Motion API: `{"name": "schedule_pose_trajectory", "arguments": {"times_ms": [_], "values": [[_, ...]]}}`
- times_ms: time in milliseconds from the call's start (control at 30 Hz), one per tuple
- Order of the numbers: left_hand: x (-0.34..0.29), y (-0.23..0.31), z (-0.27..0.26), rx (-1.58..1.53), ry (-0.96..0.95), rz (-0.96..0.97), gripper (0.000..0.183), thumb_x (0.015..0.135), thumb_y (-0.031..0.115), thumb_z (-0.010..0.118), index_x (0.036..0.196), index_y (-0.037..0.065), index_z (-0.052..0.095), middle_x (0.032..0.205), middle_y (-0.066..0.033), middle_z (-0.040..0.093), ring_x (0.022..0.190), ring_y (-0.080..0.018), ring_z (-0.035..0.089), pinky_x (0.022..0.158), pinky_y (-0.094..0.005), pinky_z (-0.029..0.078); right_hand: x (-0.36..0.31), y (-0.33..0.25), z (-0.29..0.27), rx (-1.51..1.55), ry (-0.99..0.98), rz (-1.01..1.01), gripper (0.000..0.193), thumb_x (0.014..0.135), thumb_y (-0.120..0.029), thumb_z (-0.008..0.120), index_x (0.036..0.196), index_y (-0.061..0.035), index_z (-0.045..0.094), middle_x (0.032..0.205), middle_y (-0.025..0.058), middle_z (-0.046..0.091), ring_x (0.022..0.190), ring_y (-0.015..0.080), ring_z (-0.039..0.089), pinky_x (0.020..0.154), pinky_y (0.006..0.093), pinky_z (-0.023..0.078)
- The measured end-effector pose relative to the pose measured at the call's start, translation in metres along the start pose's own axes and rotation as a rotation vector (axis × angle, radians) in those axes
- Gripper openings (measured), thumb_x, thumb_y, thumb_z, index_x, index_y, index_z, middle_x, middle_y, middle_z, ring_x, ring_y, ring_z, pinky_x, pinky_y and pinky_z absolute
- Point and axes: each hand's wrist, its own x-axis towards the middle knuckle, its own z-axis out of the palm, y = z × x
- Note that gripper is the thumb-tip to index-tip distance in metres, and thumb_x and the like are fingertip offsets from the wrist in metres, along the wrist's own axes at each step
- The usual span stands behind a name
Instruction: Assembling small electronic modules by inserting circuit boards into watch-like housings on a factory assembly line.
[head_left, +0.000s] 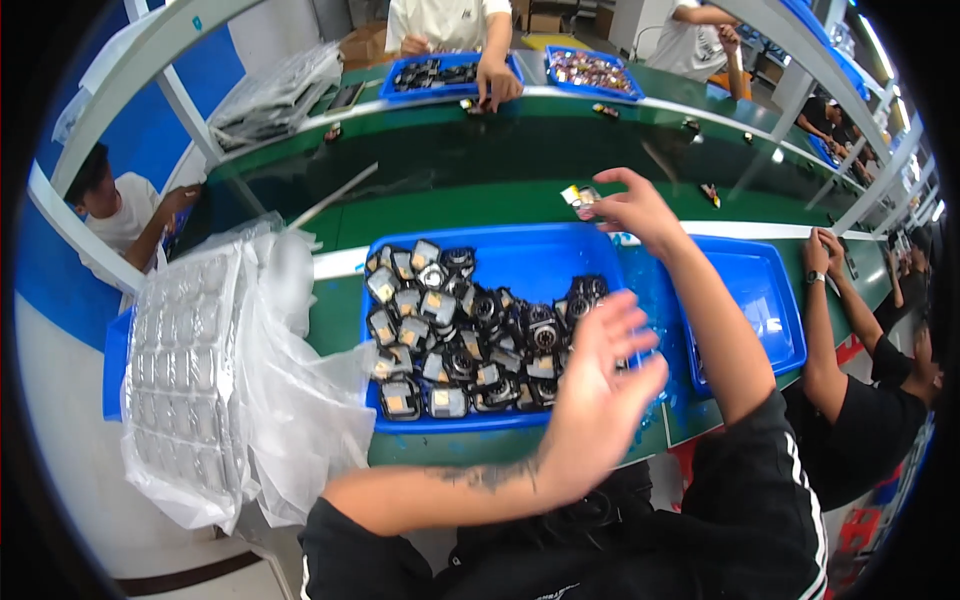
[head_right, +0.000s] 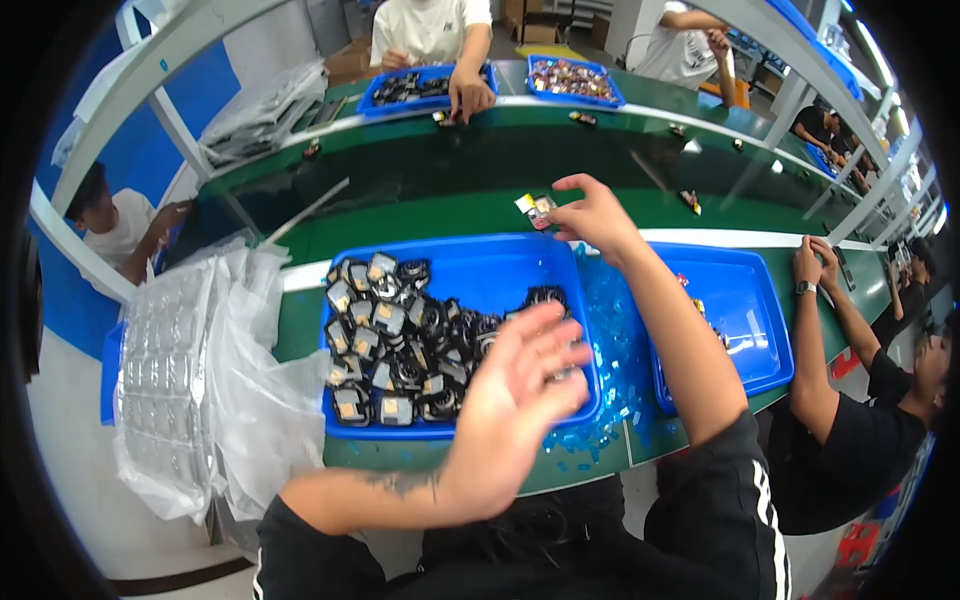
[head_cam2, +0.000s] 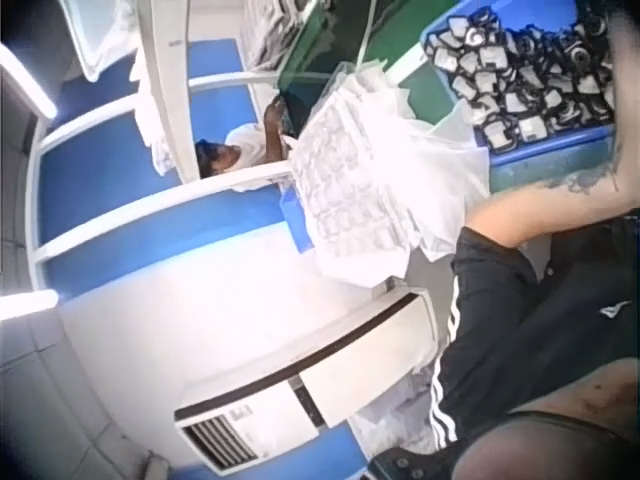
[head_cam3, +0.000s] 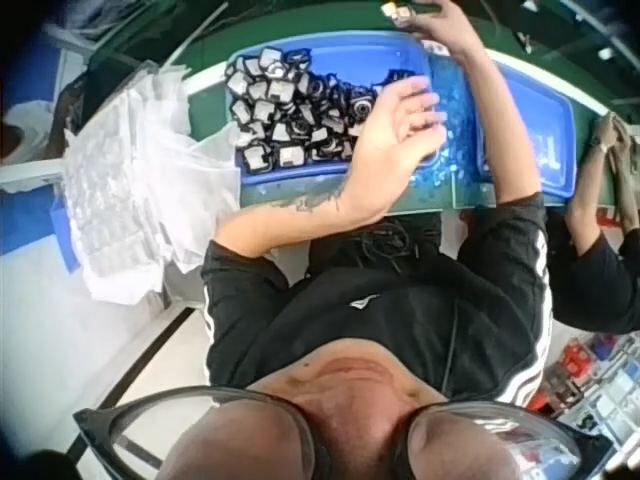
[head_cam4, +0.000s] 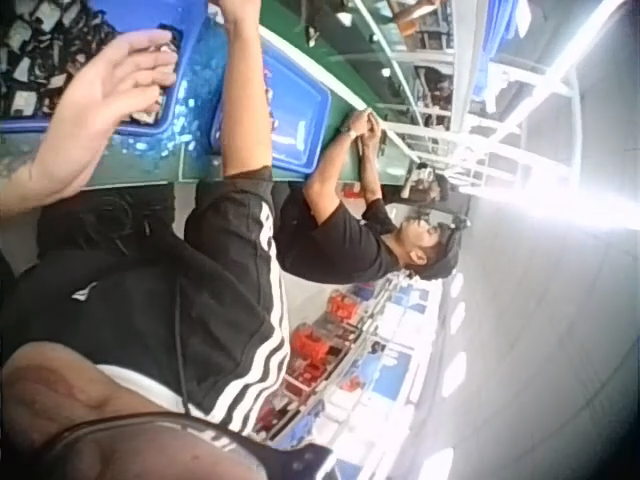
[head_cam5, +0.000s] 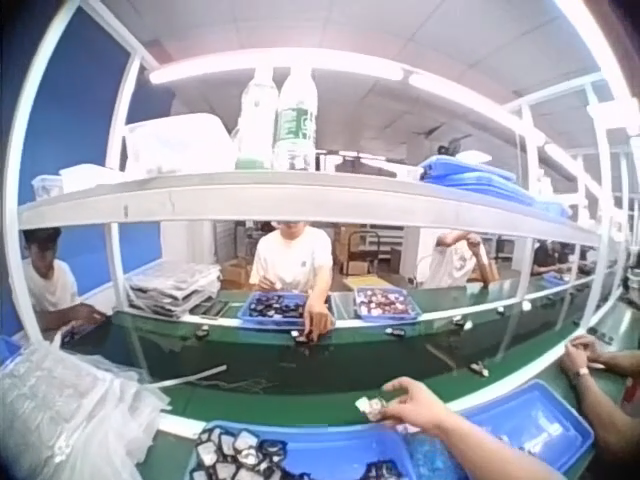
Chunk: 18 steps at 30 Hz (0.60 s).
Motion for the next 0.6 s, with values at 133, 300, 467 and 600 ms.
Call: {"name": "schedule_pose_trajectory", "arguments": {"times_ms": [133, 300, 467, 600], "values": [[-0.036, 0.025, 0.01, 0.076, -0.268, 0.063, 0.059, 0.091, -0.002, 0.055, 0.143, 0.002, 0.025, 0.14, -0.0163, 0.039, 0.121, -0.0202, 0.047, 0.095, -0.0305, 0.042, 0.081, 0.056, 0.0, -0.424, 0.149, 0.049, 0.06, 0.064, -0.017, 0.086, 0.114, -0.001, 0.056, 0.099, 0.0156, 0.066, 0.083, 0.0221, 0.065, 0.069, 0.0322, 0.052], [-0.044, 0.026, 0.01, 0.061, -0.292, 0.172, 0.057, 0.091, 0.001, 0.058, 0.14, 0.002, 0.031, 0.137, -0.016, 0.043, 0.108, -0.0156, 0.052, 0.082, -0.0269, 0.046, 0.082, 0.055, 0.005, -0.574, 0.237, -0.036, 0.059, 0.062, -0.016, 0.085, 0.113, -0.0012, 0.059, 0.087, 0.0092, 0.061, 0.078, 0.0188, 0.061, 0.07, 0.0318, 0.048], [-0.048, 0.027, 0.016, 0.074, -0.372, 0.081, 0.054, 0.092, 0.003, 0.057, 0.139, 0.003, 0.031, 0.136, -0.0154, 0.044, 0.104, -0.0141, 0.052, 0.081, -0.0261, 0.045, 0.043, 0.019, 0.012, -0.427, 0.406, -0.236, 0.042, 0.073, -0.019, 0.078, 0.11, -0.0031, 0.063, 0.093, 0.0148, 0.064, 0.088, 0.0244, 0.065, 0.075, 0.0366, 0.052], [-0.045, 0.024, 0.007, 0.092, -0.289, 0.148, 0.055, 0.09, 0.0, 0.057, 0.139, 0.004, 0.032, 0.133, -0.0143, 0.046, 0.104, -0.0141, 0.052, 0.08, -0.0261, 0.045, -0.016, -0.022, 0.109, -0.45, -0.396, -0.681, 0.034, 0.08, -0.027, 0.074, 0.104, -0.005, 0.069, 0.092, 0.0142, 0.069, 0.088, 0.0276, 0.067, 0.08, 0.0383, 0.052]]}}
